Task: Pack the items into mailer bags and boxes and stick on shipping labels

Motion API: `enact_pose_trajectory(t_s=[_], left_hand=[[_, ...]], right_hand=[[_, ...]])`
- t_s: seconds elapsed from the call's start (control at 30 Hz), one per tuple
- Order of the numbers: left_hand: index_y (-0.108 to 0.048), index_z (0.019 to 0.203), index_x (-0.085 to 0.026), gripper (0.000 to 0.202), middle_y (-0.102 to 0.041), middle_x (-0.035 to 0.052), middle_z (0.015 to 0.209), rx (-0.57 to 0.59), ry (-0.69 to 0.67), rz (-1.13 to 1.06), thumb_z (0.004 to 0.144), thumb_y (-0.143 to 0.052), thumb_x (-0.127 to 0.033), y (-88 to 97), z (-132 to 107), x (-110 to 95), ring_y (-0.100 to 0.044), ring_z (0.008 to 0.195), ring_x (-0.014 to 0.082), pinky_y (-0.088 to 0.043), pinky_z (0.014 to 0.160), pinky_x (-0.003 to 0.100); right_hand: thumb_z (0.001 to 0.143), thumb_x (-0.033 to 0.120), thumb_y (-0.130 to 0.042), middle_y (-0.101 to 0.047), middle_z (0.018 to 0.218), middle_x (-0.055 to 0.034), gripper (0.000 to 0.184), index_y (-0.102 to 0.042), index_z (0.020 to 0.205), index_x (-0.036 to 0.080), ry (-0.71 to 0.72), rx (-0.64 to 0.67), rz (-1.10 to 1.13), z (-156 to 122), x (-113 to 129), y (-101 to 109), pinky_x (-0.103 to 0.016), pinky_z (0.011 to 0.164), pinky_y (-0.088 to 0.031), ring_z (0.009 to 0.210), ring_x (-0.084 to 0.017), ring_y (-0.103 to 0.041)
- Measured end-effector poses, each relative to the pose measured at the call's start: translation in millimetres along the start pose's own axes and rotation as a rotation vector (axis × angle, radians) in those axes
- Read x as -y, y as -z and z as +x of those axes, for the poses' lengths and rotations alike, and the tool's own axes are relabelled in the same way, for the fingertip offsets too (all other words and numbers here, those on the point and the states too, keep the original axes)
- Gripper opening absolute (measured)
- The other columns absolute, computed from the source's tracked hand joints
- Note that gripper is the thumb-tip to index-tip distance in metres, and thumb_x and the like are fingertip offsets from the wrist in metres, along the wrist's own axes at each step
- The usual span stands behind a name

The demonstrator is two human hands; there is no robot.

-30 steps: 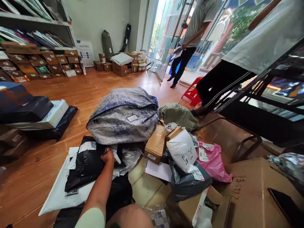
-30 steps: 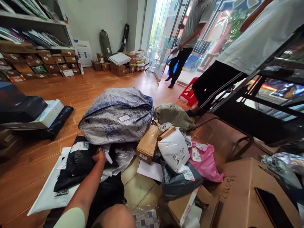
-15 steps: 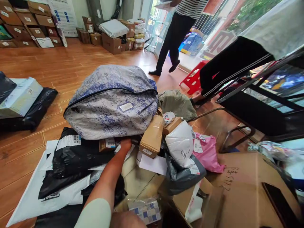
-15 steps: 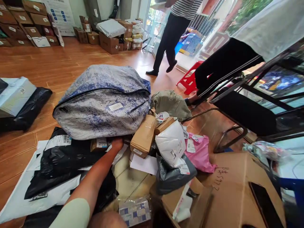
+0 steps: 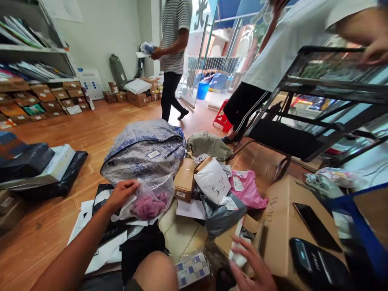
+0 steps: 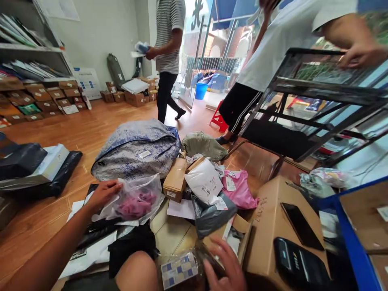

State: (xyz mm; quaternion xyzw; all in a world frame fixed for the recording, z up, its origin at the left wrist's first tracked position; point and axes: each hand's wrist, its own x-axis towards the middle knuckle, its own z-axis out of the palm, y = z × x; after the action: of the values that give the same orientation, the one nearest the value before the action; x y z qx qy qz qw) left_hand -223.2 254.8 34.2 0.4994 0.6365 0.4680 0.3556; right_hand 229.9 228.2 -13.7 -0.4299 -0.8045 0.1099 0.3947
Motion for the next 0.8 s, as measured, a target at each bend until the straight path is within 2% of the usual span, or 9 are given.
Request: enact_pose_trajectory(t_s=[0.1, 0.17, 0.2, 0.23, 0.3, 0.4, 0.53, 0.7, 0.8], left_hand=[[-0.065, 0.069, -0.015, 0.044, -0.045, -0.0041, 0.054, 0.079, -0.049, -0.042, 0.072, -0.063, -0.059, -2.7, -12.2, -67.0, -0.037, 0.051, 0.0089, -0.031, 0.050, 0.022], [-0.064, 0.067, -0.015, 0.044, -0.044, -0.0042, 0.054, 0.143, -0.071, -0.054, 0.070, -0.065, -0.059, -9.3, -23.9, -101.2, -0.035, 0.051, 0.0081, -0.029, 0.050, 0.021], [-0.063, 0.066, -0.015, 0.044, -0.045, -0.0042, 0.055, 0.171, -0.077, -0.053, 0.070, -0.066, -0.058, -12.9, -30.5, -114.2, -0.035, 0.051, 0.0078, -0.029, 0.050, 0.021], [-0.064, 0.067, -0.015, 0.043, -0.045, -0.0043, 0.055, 0.192, -0.080, -0.044, 0.071, -0.066, -0.057, -16.3, -37.1, -124.2, -0.035, 0.051, 0.0076, -0.029, 0.050, 0.021], [-0.065, 0.070, -0.015, 0.040, -0.046, -0.0047, 0.055, 0.194, -0.065, -0.002, 0.073, -0.065, -0.055, -22.2, -48.9, -135.9, -0.035, 0.051, 0.0075, -0.028, 0.049, 0.021], [-0.068, 0.071, -0.016, 0.039, -0.052, -0.0036, 0.056, 0.160, -0.004, 0.065, 0.071, -0.066, -0.055, -32.4, -60.4, -134.7, -0.042, 0.052, 0.0097, -0.033, 0.052, 0.022], [-0.071, 0.069, -0.018, 0.035, -0.066, 0.0009, 0.066, 0.137, 0.076, 0.073, 0.065, -0.070, -0.052, -62.2, -67.7, -109.7, -0.057, 0.068, 0.0179, -0.043, 0.067, 0.027], [-0.066, 0.071, -0.019, 0.026, -0.067, 0.0012, 0.074, -0.330, 0.160, -0.168, 0.051, -0.073, -0.033, -120.7, -76.8, -88.2, -0.059, 0.075, 0.0203, -0.043, 0.074, 0.030], [-0.058, 0.071, -0.021, 0.024, -0.064, -0.0003, 0.082, -0.362, 0.047, -0.365, 0.048, -0.064, -0.022, -163.4, -72.0, -100.2, -0.058, 0.082, 0.0186, -0.045, 0.076, 0.029]], right_hand=[[0.089, 0.034, -0.056, -0.053, 0.133, -0.0139, 0.040, -0.050, 0.127, 0.024, 0.031, -0.021, 0.269, 65.4, 27.9, -44.3, -0.052, 0.097, -0.050, 0.121, -0.033, -0.053], [0.087, 0.043, -0.058, -0.047, 0.141, -0.0170, 0.069, -0.028, 0.146, 0.022, 0.015, -0.016, 0.435, 94.8, 47.8, -71.2, -0.047, 0.091, -0.055, 0.122, -0.031, -0.054], [0.087, 0.044, -0.058, -0.052, 0.136, -0.0170, 0.074, -0.024, 0.148, 0.021, 0.034, 0.036, 0.536, 102.2, 56.0, -79.5, -0.041, 0.083, -0.059, 0.115, -0.028, -0.060], [0.088, 0.044, -0.057, -0.060, 0.128, -0.0152, 0.070, -0.027, 0.147, 0.021, 0.061, 0.126, 0.615, 105.0, 62.0, -83.0, -0.036, 0.075, -0.060, 0.104, -0.024, -0.066], [0.091, 0.041, -0.054, -0.071, 0.107, -0.0094, 0.047, -0.050, 0.134, 0.022, 0.114, 0.267, 0.694, 101.7, 65.1, -74.9, -0.031, 0.068, -0.060, 0.085, -0.019, -0.070], [0.093, 0.036, -0.052, -0.074, 0.093, -0.0063, 0.025, -0.070, 0.104, 0.022, 0.122, 0.199, 0.589, 92.0, 48.1, -37.8, -0.034, 0.075, -0.057, 0.082, -0.020, -0.069], [0.095, 0.035, -0.045, -0.072, 0.090, -0.0082, 0.027, -0.067, 0.097, 0.019, 0.020, -0.006, 0.366, 89.0, 8.4, 1.9, -0.036, 0.080, -0.053, 0.086, -0.022, -0.066], [0.093, 0.025, -0.045, -0.072, 0.086, -0.0068, 0.022, -0.065, 0.090, 0.018, -0.023, 0.115, 0.208, 77.5, -28.9, -5.2, -0.030, 0.075, -0.051, 0.082, -0.019, -0.066], [0.089, 0.017, -0.048, -0.072, 0.084, -0.0073, 0.018, -0.065, 0.087, 0.016, -0.024, 0.209, 0.099, 59.2, -31.3, -14.8, -0.028, 0.071, -0.051, 0.078, -0.019, -0.067]])
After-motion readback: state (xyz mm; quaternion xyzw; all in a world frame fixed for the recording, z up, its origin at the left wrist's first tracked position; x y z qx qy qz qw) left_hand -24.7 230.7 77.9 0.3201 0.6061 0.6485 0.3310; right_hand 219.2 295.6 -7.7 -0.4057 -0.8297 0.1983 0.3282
